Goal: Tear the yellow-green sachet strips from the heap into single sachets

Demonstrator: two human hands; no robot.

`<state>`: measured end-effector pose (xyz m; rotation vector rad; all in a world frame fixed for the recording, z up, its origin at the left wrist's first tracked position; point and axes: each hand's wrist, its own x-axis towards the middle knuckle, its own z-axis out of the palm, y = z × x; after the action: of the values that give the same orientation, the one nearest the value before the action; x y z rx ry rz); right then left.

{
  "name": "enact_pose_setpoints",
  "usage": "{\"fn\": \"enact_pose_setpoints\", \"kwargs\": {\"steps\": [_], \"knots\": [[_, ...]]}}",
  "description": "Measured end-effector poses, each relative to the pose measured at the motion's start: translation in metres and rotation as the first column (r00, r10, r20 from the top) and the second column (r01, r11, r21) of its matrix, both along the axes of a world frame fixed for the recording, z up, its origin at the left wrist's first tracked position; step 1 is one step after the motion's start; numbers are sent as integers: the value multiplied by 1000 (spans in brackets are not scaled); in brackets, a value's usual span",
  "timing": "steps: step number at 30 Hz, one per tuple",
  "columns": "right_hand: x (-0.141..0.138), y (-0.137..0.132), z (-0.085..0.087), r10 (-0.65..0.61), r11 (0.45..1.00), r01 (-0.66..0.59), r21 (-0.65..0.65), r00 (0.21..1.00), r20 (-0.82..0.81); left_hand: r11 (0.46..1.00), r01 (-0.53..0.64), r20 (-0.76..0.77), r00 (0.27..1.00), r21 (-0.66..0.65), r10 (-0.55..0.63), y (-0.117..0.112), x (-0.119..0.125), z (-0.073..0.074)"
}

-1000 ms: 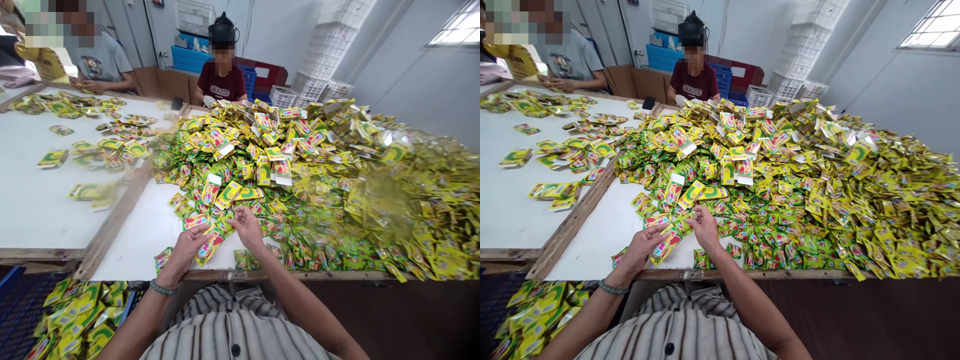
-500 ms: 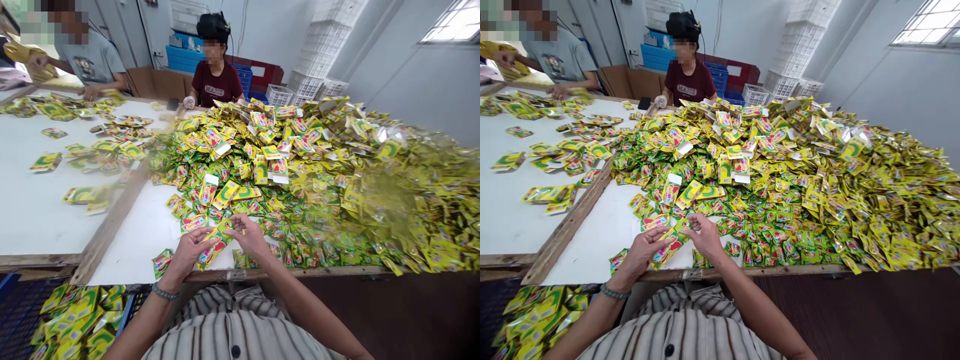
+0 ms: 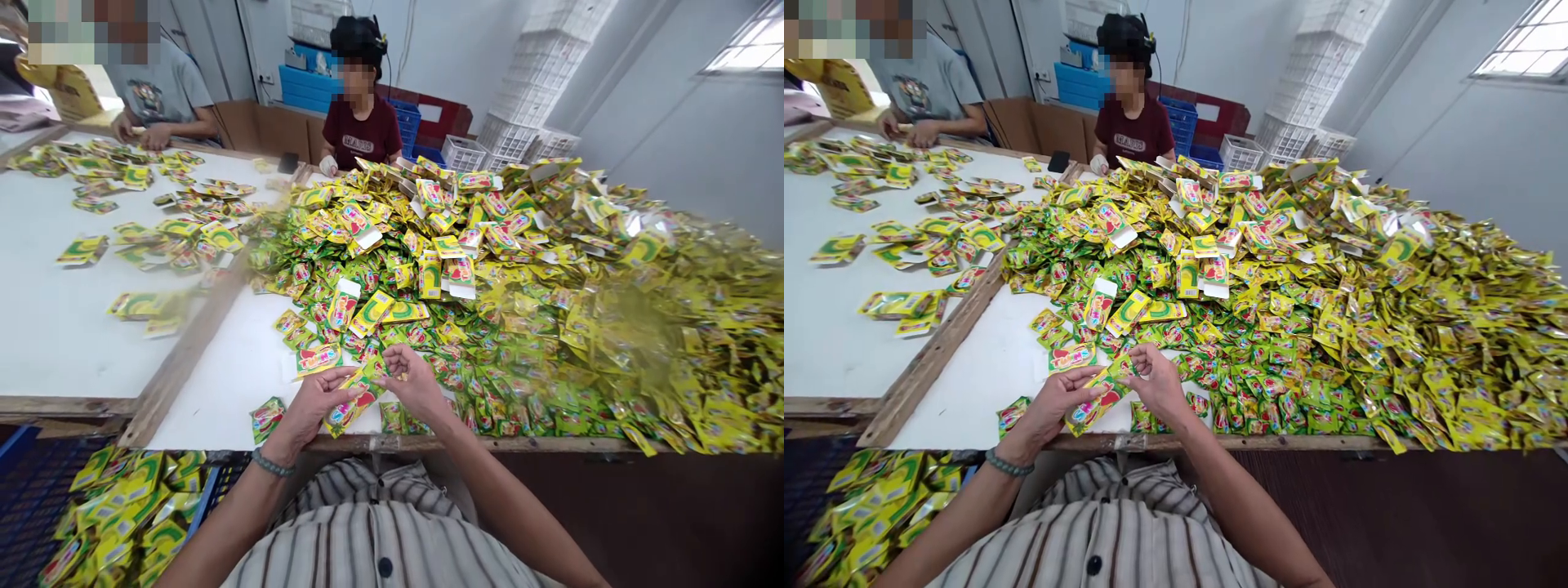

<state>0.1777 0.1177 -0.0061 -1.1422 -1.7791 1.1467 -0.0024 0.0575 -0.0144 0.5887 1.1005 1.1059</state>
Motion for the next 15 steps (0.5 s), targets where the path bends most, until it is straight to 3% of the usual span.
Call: {"fn": "enact_pose_setpoints", "kwargs": {"steps": [5, 10, 15], "knots": [[-3, -7, 11, 97, 992, -95, -85, 995, 18, 998, 55, -5, 998, -5, -55, 2, 4, -2], [-4, -13, 19, 257, 923, -267, -278, 964, -71, 999, 33, -9, 999, 28, -33, 3, 7, -1], [-11, -12, 7, 223, 912, -257, -319, 965, -141, 998, 52, -78, 996, 31, -49, 2, 5, 4]]}}
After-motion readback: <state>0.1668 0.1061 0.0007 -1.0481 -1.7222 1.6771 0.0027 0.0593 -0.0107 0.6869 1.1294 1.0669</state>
